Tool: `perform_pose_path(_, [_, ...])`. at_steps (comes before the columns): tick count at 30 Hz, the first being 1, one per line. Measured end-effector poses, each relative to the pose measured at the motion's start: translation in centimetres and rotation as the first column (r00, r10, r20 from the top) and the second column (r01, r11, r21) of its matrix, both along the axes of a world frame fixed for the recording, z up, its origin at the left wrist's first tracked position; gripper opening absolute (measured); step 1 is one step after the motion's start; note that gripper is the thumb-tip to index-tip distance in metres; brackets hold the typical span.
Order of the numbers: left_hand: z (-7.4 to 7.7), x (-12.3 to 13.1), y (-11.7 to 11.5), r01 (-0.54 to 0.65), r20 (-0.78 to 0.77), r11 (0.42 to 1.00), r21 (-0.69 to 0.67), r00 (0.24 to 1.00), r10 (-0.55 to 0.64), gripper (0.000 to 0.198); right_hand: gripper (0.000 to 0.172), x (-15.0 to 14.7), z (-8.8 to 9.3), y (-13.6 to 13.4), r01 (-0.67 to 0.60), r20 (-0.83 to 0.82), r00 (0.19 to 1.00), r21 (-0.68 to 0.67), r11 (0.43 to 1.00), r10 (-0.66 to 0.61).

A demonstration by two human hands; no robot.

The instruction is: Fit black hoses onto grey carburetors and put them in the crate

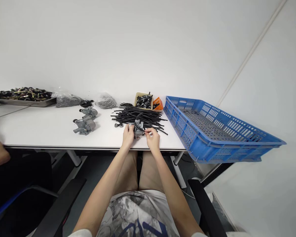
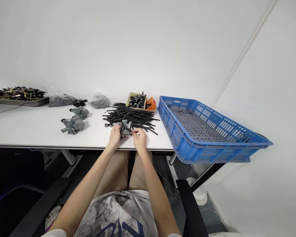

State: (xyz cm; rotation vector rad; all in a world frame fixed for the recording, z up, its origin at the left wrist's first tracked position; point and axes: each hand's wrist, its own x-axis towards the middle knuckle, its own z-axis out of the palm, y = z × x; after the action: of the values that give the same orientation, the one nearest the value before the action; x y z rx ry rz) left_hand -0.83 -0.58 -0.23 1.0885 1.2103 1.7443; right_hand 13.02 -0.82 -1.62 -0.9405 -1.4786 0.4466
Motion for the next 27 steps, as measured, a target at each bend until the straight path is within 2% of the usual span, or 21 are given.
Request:
perform_pose_path(8, [-0.6, -0.1, 0.6, 0.025, -0.017, 1.000, -0.013, 1.000, -0.025, 0.023, 0.012, -0.5, -0.5, -0.4, -0.010, -0.034, 0.999, 0.074, 0.997, 0.013])
perform_pose_path(19, [-0.2, 0.0, -0.2, 0.082, 0.003, 0.996, 0.026, 0.997, -0.082, 0.022, 0.014, -0.2, -0.4, -1.0, -0.074, 0.100, 0.993, 0.168, 0.983, 0.057])
perform_pose_path(27, [-0.3, 0.0, 0.0, 0.075, 0.032, 0.996, 0.041, 0.997, -0.077, 0.026, 0.015, -0.4, -0.7, -0.6, -0.020, 0.095, 0.995, 0.254, 0.967, -0.004])
